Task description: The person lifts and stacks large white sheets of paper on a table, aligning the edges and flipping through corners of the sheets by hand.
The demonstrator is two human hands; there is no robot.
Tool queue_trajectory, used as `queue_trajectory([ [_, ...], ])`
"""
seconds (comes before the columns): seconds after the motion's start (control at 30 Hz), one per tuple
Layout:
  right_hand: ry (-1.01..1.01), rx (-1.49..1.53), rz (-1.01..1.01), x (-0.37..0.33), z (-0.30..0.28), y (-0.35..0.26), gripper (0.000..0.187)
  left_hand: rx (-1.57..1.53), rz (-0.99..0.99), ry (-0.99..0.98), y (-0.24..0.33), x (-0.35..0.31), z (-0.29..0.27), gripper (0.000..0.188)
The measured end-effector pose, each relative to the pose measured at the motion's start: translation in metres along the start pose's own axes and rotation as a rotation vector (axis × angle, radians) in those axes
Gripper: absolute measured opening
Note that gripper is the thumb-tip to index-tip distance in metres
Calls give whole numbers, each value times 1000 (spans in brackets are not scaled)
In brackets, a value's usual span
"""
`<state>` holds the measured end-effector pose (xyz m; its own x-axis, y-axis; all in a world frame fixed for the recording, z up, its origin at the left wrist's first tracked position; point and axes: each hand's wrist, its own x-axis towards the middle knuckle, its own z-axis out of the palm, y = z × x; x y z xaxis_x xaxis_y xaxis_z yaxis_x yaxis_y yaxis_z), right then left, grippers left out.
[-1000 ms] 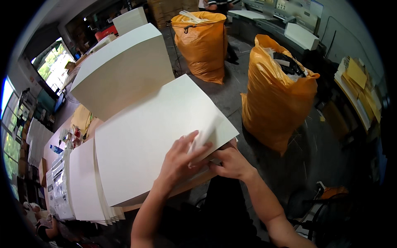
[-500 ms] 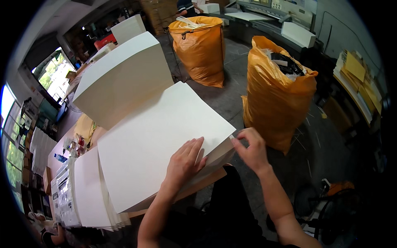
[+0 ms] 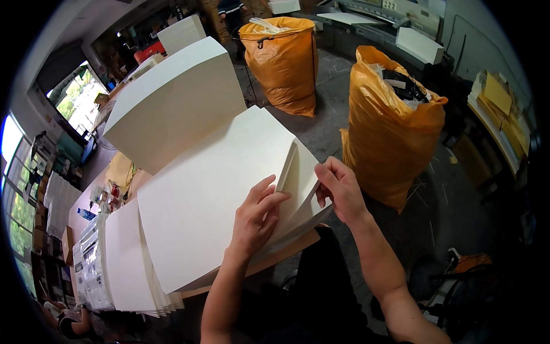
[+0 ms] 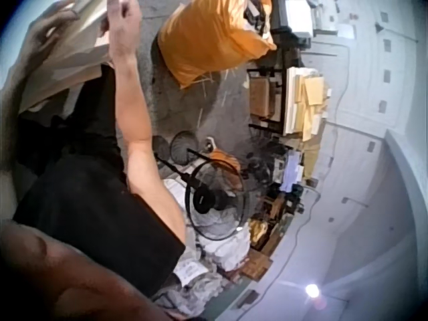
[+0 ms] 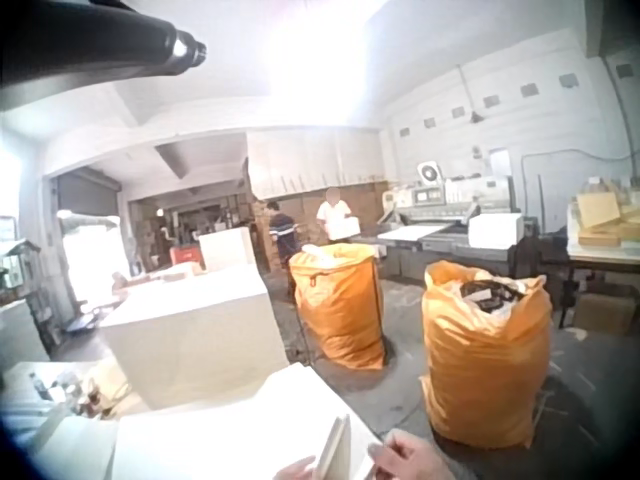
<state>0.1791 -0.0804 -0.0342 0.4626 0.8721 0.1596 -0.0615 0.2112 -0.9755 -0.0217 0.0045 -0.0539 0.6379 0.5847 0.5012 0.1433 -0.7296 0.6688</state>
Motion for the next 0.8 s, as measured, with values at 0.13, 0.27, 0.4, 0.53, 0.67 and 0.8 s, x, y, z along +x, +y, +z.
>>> queue_trajectory([
  [0.13,-8,-327,-100,5,3,-3,37,37,53,-38,1,1,-4,29],
  [0.27,-110,163,220,11,-6,-7,35,32,79,-93,7,3,-9,44],
  [0.4,-173,206,257,14,-11,-8,32,-1,62,-69,7,3,-6,57],
  [0.53,-226,166,232,17,-12,-11,34,-40,22,-53,5,2,-8,59],
  [0.67,-214,164,187,13,-14,-10,42,-77,35,-59,2,4,-9,55],
  [0.8,-185,251,149,8,-14,-6,48,-95,34,-60,5,4,-12,49],
])
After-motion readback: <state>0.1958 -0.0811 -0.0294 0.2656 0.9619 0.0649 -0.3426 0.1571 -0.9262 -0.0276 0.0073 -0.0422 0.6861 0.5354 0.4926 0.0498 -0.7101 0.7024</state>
